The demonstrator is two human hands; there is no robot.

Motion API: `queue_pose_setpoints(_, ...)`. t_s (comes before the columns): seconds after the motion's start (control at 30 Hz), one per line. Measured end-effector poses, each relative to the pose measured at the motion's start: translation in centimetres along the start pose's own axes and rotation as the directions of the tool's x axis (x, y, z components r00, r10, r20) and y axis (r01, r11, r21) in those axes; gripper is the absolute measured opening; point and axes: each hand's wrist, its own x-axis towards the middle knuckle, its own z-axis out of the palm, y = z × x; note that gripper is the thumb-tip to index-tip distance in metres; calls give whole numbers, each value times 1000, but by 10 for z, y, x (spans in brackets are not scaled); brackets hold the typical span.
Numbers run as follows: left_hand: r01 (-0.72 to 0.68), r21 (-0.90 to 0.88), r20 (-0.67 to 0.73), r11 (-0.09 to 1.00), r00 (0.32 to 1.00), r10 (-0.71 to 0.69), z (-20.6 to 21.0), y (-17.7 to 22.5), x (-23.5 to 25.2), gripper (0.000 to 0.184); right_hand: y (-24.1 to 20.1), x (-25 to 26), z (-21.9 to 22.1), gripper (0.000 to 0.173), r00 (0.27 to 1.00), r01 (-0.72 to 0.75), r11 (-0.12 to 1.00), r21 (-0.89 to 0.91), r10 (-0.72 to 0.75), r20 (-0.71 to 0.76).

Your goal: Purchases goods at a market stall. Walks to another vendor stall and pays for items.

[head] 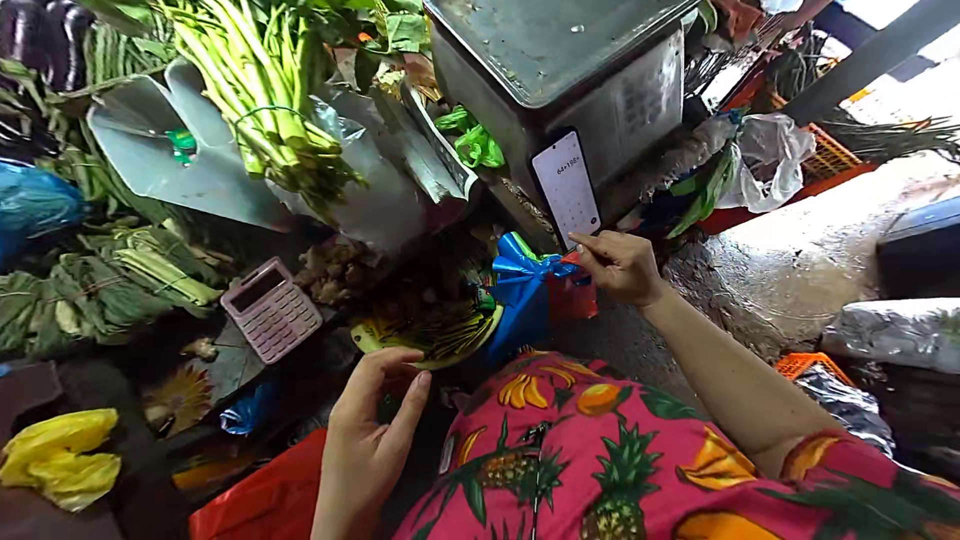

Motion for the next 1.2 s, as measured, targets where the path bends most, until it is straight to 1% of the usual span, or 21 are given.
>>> queue_pose_setpoints(0.07,20,16,1,1000,1000,-20,6,2,-2,25,2,-1,-1,30,1000,-17,1000,1,17,13)
queue_pose_setpoints(0.13,44,33,-5,998,999,-43,7,4,-5,25,3,0,-4,30,999,-39,999,16,39,-32)
queue_pose_setpoints(0.2,59,53,-15,997,998,-58,8,4,-9,25,6,0,-6,31,994,-87,996,-17,86,-74)
queue_pose_setpoints(0.27,69,64,-24,996,997,-67,8,3,-13,26,10,0,-6,31,990,-124,991,-51,120,-74)
queue_pose_setpoints(0.43,94,89,-37,992,995,-91,10,5,-16,27,8,8,-5,31,992,-35,999,-23,32,-120)
queue_pose_setpoints(0.5,92,102,-43,991,995,-88,12,8,-17,27,5,13,-3,31,994,-18,999,-32,14,-104)
queue_pose_setpoints(0.6,98,122,-50,988,994,-92,15,11,-18,28,0,19,-1,33,998,-31,997,-64,28,-48)
queue_pose_setpoints(0.73,122,140,-72,983,991,-113,19,10,-23,29,-13,20,-4,32,998,32,997,64,-28,-62)
queue_pose_setpoints(0.83,136,142,-80,981,989,-125,22,9,-28,29,-27,16,2,30,991,132,972,196,-130,-21)
queue_pose_setpoints(0.87,137,136,-79,981,989,-127,23,9,-29,29,-33,14,6,34,985,165,958,233,-172,11)
queue_pose_setpoints(0.93,138,146,-85,980,988,-127,24,9,-31,31,-46,13,17,46,967,220,929,298,-247,57)
queue_pose_setpoints(0.97,143,155,-84,977,988,-132,24,10,-32,31,-54,11,23,48,959,239,920,311,-274,74)
queue_pose_setpoints(1.07,164,173,-83,971,985,-152,20,17,-32,29,-80,7,37,37,949,229,913,338,-287,132)
queue_pose_setpoints(1.13,186,155,-95,970,980,-173,10,16,-37,27,-100,15,48,37,931,223,895,386,-313,189)
queue_pose_setpoints(1.17,202,144,-101,969,977,-188,3,13,-40,27,-108,18,56,36,924,241,881,408,-337,182)
queue_pose_setpoints(1.2,214,133,-109,968,974,-200,-4,9,-42,28,-114,21,65,40,918,260,869,422,-358,170)
